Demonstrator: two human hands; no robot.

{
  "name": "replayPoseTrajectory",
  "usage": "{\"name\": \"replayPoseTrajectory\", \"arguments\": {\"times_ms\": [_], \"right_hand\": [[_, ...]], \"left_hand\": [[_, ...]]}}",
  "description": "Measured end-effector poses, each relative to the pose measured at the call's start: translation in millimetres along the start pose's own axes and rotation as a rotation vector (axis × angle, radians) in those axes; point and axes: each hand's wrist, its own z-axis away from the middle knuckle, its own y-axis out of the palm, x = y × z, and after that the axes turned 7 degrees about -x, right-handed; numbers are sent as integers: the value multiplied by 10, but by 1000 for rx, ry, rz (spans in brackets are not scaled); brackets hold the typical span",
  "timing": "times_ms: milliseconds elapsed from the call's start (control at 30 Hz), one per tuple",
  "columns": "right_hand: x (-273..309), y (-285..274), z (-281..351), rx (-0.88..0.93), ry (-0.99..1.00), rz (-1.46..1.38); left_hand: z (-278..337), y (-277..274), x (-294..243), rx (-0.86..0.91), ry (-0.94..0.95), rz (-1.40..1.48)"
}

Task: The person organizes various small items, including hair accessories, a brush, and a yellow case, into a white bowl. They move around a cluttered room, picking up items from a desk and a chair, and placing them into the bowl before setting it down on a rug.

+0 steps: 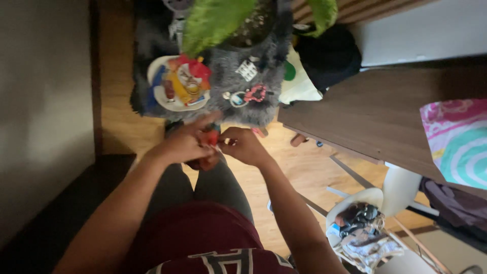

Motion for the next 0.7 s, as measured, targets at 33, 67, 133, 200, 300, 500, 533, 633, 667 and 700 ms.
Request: {"name": "replayPoseTrajectory", "arguments": {"times_ms": [33,67,133,200,300,500,533,633,667,700], "right_hand": [[88,98,-23,19,-9,-4],[130,168,-37,26,-15,0],[208,282,-67,-72,225,-362],[209,310,-95,-120,250,-388],[33,436,-135,-197,291,-393],[-286,639,-582,-203,74,283],[-321,684,-710,-240,-34,350],[-238,749,-1043,-197,-65,361],[-321,788,-1170,-192,-66,361],[-406,828,-1302,-148,38,353]], "left_hand": [[61,12,-100,76,-97,82],[56,54,116,68,-97,85],[17,152,534,-63,-196,-70],[100,-81,531,-120,-184,-24],[171,-355,701,-239,-189,84],[330,-639,1146,-248,-431,-42],[359,-673,1119,-207,-511,-123],[411,-591,1568,-355,-595,-20],[450,-559,1630,-358,-599,-18],[484,-527,1694,-401,-615,27]]}}
